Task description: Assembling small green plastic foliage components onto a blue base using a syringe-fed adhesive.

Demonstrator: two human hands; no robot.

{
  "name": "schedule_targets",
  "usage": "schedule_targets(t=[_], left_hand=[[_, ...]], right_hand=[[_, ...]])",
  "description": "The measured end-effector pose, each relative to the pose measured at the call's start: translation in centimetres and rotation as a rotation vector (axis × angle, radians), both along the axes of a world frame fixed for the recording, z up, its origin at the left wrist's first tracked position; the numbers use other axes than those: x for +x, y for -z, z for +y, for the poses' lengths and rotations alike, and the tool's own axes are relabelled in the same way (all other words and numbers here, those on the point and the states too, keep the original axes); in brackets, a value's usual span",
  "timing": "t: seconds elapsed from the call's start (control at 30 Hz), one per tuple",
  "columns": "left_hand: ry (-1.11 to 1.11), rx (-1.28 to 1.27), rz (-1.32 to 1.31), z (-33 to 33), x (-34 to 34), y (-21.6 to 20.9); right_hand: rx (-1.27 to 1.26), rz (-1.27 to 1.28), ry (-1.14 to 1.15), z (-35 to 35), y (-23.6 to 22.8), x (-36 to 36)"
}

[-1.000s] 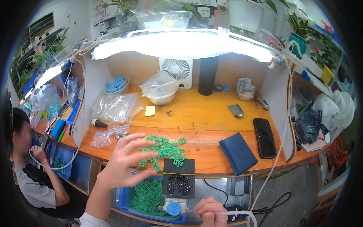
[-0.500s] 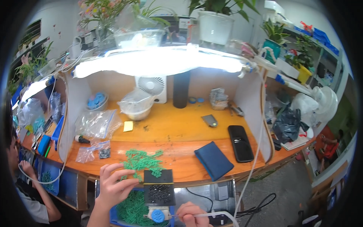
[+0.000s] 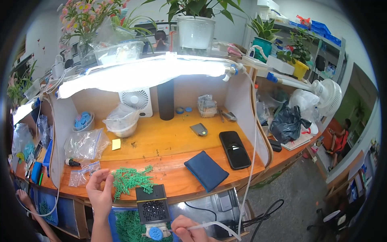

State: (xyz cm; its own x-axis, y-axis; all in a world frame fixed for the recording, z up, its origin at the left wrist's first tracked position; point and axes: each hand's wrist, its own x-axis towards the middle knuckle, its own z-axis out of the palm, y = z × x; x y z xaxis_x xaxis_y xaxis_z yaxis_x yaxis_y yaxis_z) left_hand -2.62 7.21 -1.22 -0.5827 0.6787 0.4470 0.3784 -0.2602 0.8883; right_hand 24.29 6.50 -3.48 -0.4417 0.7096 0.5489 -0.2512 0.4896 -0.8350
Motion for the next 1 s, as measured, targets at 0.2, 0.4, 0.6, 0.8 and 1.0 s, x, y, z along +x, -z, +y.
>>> schedule_targets(t=[0.2, 0.4, 0.6, 0.8, 1.0], left_hand=[[0.084, 0.011, -0.113, 1.5, -1.5, -0.8], [0.163, -0.012, -0.215, -0.6, 0.0, -2.4], [0.040, -0.039, -0.069, -8.9, 5.5, -1.5], [0.197, -0.001, 0.378, -11.1, 8.4, -1.8], [0.209, 0.056, 0.437, -11.1, 9.4, -1.0]], right_hand=[[-0.009, -0.016, -0.025, 0.1, 0.3, -0.2], [-0.044, -0.014, -0.025, -0.1, 0.4, -0.1], [-0.068, 0.032, -0.003, -0.5, 0.3, -0.2], [-0.085, 0.052, -0.005, 0.6, -0.2, -0.3], [-0.185, 0.144, 0.001, 0.5, 0.9, 0.7]])
